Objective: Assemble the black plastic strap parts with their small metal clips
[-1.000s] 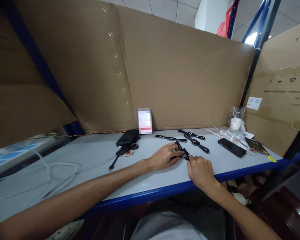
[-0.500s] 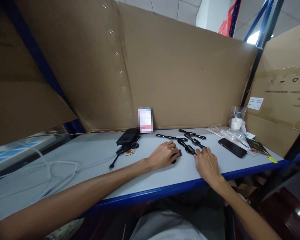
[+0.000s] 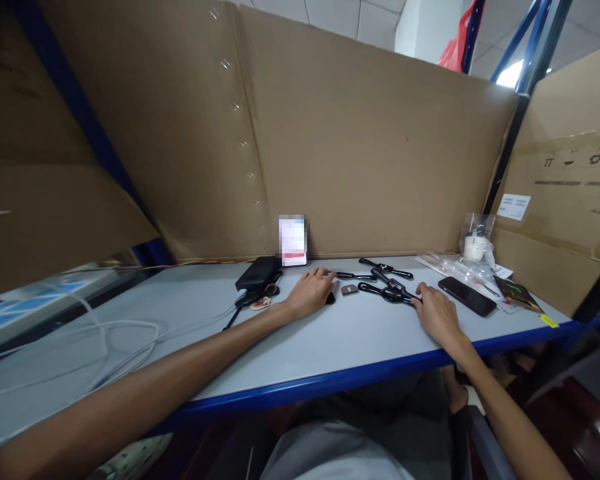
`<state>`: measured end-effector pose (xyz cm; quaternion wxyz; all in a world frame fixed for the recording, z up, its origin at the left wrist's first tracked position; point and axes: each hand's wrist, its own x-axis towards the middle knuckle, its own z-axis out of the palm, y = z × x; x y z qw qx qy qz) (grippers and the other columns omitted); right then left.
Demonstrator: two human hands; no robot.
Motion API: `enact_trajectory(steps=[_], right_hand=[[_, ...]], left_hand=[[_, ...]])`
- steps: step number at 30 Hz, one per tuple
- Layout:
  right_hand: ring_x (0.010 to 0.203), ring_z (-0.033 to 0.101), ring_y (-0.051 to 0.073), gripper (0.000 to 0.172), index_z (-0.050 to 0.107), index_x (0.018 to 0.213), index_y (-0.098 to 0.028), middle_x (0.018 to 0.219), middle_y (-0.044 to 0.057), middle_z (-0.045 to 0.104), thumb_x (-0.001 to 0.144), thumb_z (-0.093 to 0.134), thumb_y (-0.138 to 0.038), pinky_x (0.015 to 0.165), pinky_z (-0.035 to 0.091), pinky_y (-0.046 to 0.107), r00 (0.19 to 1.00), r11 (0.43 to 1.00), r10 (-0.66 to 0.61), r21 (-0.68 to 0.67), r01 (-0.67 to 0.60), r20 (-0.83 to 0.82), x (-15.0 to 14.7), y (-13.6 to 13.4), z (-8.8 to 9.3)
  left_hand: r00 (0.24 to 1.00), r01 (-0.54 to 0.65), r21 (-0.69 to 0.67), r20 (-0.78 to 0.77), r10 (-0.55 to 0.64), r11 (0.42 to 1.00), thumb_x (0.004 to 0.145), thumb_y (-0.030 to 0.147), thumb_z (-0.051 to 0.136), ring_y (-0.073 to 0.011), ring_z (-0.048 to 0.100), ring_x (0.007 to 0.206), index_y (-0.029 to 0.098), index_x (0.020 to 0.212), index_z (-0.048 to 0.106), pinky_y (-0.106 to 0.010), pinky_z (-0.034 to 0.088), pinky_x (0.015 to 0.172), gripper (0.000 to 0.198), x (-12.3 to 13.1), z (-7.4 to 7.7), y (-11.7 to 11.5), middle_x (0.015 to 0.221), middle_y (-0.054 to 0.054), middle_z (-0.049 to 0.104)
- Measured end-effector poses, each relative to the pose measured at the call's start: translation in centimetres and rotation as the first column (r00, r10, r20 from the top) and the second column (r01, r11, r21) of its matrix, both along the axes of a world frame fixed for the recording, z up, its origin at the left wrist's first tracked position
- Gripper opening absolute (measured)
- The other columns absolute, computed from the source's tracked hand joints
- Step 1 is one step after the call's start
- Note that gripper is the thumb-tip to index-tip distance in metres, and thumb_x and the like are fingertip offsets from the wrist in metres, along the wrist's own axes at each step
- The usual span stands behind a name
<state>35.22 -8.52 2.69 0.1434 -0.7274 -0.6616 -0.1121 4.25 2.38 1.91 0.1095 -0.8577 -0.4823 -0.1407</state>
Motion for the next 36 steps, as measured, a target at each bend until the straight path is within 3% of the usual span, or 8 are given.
enact_trajectory(steps=[4,9,14,18,23,28,33,36], right_hand=[[0.09,0.067,0.022,0.028,0.063,0.118,-0.017,0.097,0.008,0.073,0.096,0.06,-0.033,0.073,0.041,0.028,0.978,0.991,0.103,-0.063,-0.116,-0.181,2.1,0.6,-0.5],[0.075,0.061,0.02,0.026,0.069,0.098,-0.017,0.08,0.005,0.069,0.091,0.057,-0.039,0.065,0.037,0.028,0.933,0.961,0.197,-0.13,-0.244,-0.3,3.4,1.3,-0.6],[0.066,0.056,0.017,0.027,0.062,0.081,-0.018,0.068,0.0,0.061,0.085,0.062,-0.045,0.06,0.035,0.026,0.874,0.948,0.214,-0.123,-0.294,-0.436,4.1,2.1,-0.4],[0.07,0.058,0.018,0.03,0.059,0.078,-0.019,0.07,0.001,0.063,0.093,0.057,-0.045,0.061,0.033,0.026,0.946,0.968,0.187,-0.115,-0.224,-0.266,3.6,2.1,-0.4],[0.083,0.066,0.022,0.036,0.066,0.088,-0.02,0.088,0.009,0.073,0.104,0.043,-0.042,0.063,0.031,0.027,0.997,0.991,0.074,-0.107,-0.076,-0.022,2.0,1.3,-0.6],[0.083,0.068,0.023,0.03,0.065,0.096,-0.02,0.086,0.009,0.074,0.105,0.043,-0.038,0.065,0.031,0.028,0.997,0.996,0.077,-0.05,-0.077,-0.002,1.5,0.9,-0.7],[0.079,0.069,0.025,0.031,0.063,0.091,-0.021,0.077,0.008,0.072,0.105,0.041,-0.039,0.062,0.03,0.029,0.999,0.999,0.032,0.022,-0.031,-0.037,0.2,0.0,0.0],[0.078,0.069,0.025,0.032,0.062,0.087,-0.023,0.076,0.007,0.072,0.104,0.042,-0.042,0.061,0.029,0.029,0.996,0.998,0.045,0.039,-0.043,-0.075,-1.6,-1.5,0.7]], left_hand=[[0.998,-0.051,0.05,0.028,0.05,0.997,0.1,0.019,0.041,-0.0335,0.052,0.118,0.013,0.126,0.058,-0.045,0.042,0.096,0.032,-1.2,0.6,1.4,0.123,-0.021,0.058],[0.983,-0.165,0.093,0.095,0.156,0.982,0.102,0.018,0.034,-0.0309,0.054,0.113,0.013,0.125,0.058,-0.042,0.044,0.092,0.034,-2.4,2.3,2.3,0.121,-0.019,0.059],[0.986,-0.121,0.117,0.13,0.106,0.986,0.1,0.017,0.037,-0.0295,0.056,0.11,0.014,0.118,0.062,-0.041,0.045,0.092,0.031,-2.7,3.0,2.2,0.115,-0.017,0.063],[0.99,0.024,0.126,0.138,-0.041,0.992,0.099,0.016,0.039,-0.0258,0.06,0.105,0.016,0.11,0.066,-0.037,0.046,0.09,0.029,-1.8,2.4,1.2,0.109,-0.014,0.068],[0.983,0.185,-0.071,0.023,-0.184,0.98,0.097,0.023,0.041,-0.0239,0.066,0.082,0.02,0.113,0.067,-0.034,0.048,0.073,0.031,0.4,1.1,-1.3,0.091,-0.01,0.072],[0.956,0.292,-0.034,0.03,-0.291,0.956,0.097,0.022,0.044,-0.0266,0.065,0.099,0.023,0.129,0.062,-0.036,0.051,0.077,0.037,1.5,0.2,-2.3,0.107,-0.011,0.068],[0.957,0.282,0.071,0.051,-0.286,0.957,0.097,0.021,0.049,-0.0286,0.058,0.113,0.018,0.127,0.06,-0.044,0.048,0.097,0.032,1.4,0.1,-2.0,0.115,-0.013,0.064],[0.947,0.3,0.097,0.086,-0.308,0.949,0.103,0.03,0.042,-0.0264,0.061,0.109,0.017,0.12,0.058,-0.041,0.049,0.093,0.027,1.6,0.8,-3.0,0.115,-0.012,0.065]])
